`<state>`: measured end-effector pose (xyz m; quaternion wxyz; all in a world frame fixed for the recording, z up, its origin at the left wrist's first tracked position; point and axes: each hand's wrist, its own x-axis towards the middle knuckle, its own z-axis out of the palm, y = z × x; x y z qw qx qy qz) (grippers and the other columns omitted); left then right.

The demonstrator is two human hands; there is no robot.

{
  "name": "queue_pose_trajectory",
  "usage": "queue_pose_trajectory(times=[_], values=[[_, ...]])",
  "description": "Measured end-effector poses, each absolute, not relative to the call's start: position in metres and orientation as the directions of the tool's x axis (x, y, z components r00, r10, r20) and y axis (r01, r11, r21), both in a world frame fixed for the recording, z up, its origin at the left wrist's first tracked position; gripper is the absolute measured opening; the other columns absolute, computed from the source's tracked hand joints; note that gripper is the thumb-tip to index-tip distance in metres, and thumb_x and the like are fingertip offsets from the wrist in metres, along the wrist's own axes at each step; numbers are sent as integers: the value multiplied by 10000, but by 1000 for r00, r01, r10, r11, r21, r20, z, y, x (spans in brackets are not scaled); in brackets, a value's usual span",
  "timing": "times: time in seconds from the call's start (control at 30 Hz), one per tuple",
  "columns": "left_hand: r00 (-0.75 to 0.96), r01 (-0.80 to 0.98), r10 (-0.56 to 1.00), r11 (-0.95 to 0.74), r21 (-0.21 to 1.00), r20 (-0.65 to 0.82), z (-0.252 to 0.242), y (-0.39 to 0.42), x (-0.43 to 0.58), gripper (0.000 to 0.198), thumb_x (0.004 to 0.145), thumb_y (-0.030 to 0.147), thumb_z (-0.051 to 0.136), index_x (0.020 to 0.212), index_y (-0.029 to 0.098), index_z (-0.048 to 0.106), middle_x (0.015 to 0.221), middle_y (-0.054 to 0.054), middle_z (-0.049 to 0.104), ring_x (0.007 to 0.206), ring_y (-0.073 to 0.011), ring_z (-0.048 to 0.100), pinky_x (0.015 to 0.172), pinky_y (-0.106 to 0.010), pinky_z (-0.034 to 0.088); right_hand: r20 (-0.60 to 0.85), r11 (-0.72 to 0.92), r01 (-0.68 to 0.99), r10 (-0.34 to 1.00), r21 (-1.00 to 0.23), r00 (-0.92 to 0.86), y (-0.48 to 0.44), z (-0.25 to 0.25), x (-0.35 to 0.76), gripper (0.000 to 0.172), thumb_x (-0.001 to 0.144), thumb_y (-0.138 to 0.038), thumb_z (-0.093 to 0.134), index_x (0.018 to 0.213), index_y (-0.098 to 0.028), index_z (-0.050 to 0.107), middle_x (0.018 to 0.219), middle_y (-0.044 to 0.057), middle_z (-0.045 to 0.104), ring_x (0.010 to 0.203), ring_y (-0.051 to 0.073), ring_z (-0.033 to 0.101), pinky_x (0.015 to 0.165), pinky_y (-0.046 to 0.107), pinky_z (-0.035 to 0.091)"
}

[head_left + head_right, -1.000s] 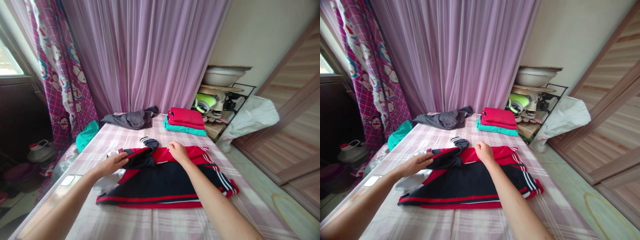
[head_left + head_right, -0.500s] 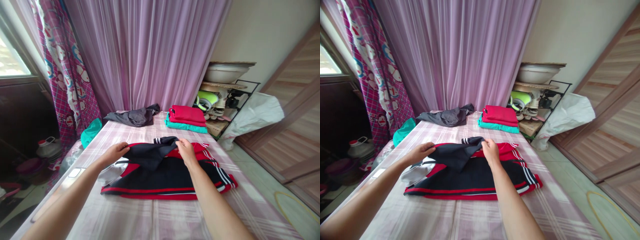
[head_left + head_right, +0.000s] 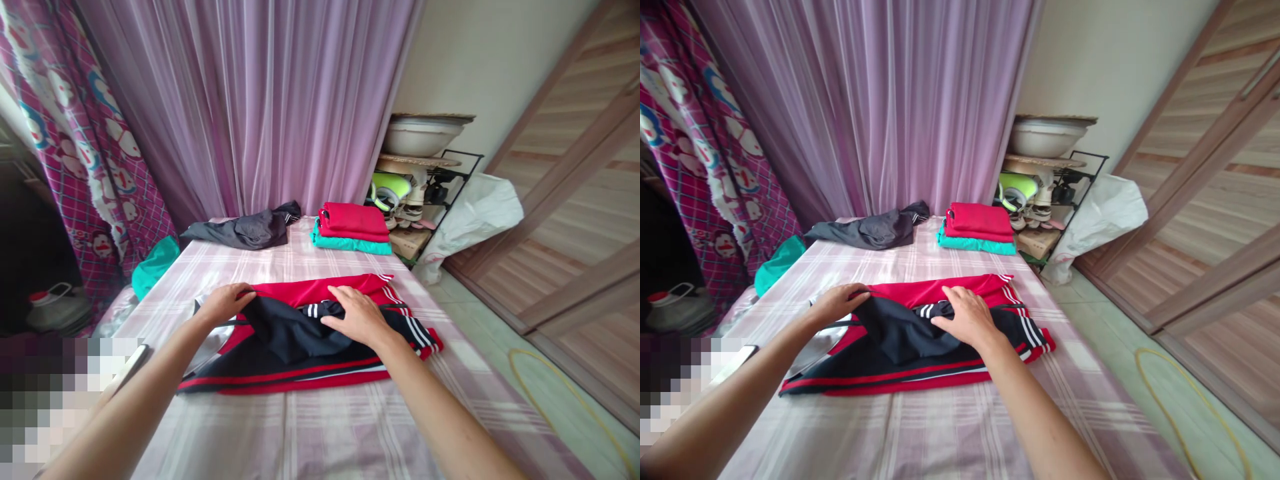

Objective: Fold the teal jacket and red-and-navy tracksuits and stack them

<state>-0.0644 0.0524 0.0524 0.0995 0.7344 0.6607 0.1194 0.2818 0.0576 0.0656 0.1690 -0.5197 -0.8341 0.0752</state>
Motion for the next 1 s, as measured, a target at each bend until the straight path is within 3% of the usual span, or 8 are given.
queue_pose_trajectory(times=[0.07, 0.13, 0.3, 0.37, 0.47, 0.67, 0.83, 1.0], values=[[93, 944, 996, -87, 317, -3, 56, 48, -74, 523, 874, 596, 379, 1112, 237, 676, 1076, -63, 744, 988, -247, 680, 855, -324, 490, 108, 450, 858, 893, -246, -437, 62, 70, 271, 320, 849, -355, 597, 1134, -256, 704, 1159, 75, 700, 1086, 243, 633, 930, 342, 460], [71, 957, 996, -55, 285, -47, 59, 44, -86, 535, 855, 620, 403, 1124, 248, 679, 1059, -60, 750, 968, -249, 681, 863, -331, 488, 156, 385, 868, 922, -314, -353, 70, 71, 278, 241, 893, -323, 523, 990, -241, 728, 1021, 67, 727, 968, 223, 661, 855, 311, 472], [81, 987, 994, -71, 141, -70, 62, 50, -107, 490, 856, 604, 426, 1096, 284, 709, 1079, -49, 755, 1073, -267, 650, 1004, -395, 406, 415, 213, 613, 886, -761, 207, 98, 49, 343, 387, 906, -476, 448, 1021, -183, 673, 933, 92, 727, 911, 240, 657, 814, 331, 516], [111, 987, 991, -102, 125, -71, 59, 58, -107, 452, 865, 568, 427, 1091, 295, 707, 1155, -38, 738, 1140, -257, 624, 1034, -393, 379, 323, 145, 418, 860, -897, 395, 106, 32, 365, 386, 880, -463, 459, 1068, -177, 638, 927, 75, 717, 893, 228, 668, 780, 336, 556], [124, 989, 989, -117, 88, -86, 54, 71, -100, 432, 868, 525, 436, 1104, 276, 699, 1210, -60, 717, 1175, -260, 606, 1029, -395, 375, 72, -38, 246, 903, -968, 424, 113, 7, 379, 303, 808, -352, 534, 1047, -183, 612, 860, 46, 701, 797, 204, 690, 665, 317, 600], [10, 999, 996, -13, -37, -86, 49, 84, -89, 424, 898, 512, 408, 1059, 254, 704, 1124, -89, 737, 1096, -280, 633, 922, -375, 416, -83, -230, 403, 933, -886, 351, 120, -4, 383, 315, 815, -378, 579, 1055, -176, 613, 901, 84, 729, 752, 219, 719, 546, 286, 573], [-65, 991, 998, 67, -113, 19, 50, 78, -83, 333, 874, 446, 501, 1050, 247, 703, 1162, -106, 722, 1146, -319, 596, 967, -432, 386, 71, -284, 775, 919, -564, 389, 120, 5, 395, 385, 802, -424, 619, 1100, -184, 660, 902, 124, 738, 863, 291, 714, 747, 385, 552], [3, 1000, 988, -6, 21, 157, 39, 68, -43, 401, 937, 375, 418, 1250, 271, 646, 1354, -91, 639, 1264, -298, 543, 1081, -467, 338, 353, -166, 899, 879, -406, 322, 109, 17, 386, 617, 874, -406, 546, 1414, -113, 488, 1304, 227, 620, 1182, 345, 601, 947, 452, 483]])
